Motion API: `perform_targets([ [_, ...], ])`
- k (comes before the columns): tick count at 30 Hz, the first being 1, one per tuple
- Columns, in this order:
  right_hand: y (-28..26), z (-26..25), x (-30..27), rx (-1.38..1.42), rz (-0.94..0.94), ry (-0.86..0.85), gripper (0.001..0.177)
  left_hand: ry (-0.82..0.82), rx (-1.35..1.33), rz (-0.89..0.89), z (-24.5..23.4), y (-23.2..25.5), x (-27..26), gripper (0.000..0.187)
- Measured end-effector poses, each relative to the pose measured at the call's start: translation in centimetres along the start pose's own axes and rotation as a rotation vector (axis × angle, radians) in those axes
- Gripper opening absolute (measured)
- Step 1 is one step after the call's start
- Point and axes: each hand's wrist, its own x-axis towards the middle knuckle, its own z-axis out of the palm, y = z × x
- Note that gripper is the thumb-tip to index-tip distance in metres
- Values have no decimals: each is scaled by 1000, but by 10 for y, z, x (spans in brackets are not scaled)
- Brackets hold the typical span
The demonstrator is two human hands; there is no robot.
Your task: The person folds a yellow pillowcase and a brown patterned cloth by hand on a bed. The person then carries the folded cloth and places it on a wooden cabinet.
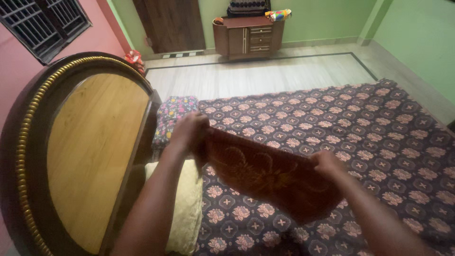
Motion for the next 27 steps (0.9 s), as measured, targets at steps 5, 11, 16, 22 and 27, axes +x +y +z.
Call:
perform_targets([
  [5, 32, -21, 18, -219, -56, 136, 26, 4, 5, -72, 21, -11, -2, 18],
  [11, 62, -43, 30, -495, -108, 265, 17, 24, 36, -146, 35, -21, -6, 11],
  [16, 65, -73, 19, -544, -46, 170, 16, 30, 17, -255, 32, -18, -19, 4],
  [22, 89, -87, 15, -417, -17, 286, 16, 62, 13, -283, 31, -8, -42, 12],
  [27, 98, -92, 34, -530, 20, 219, 22, -82, 34, -394, 33, 2, -49, 11],
])
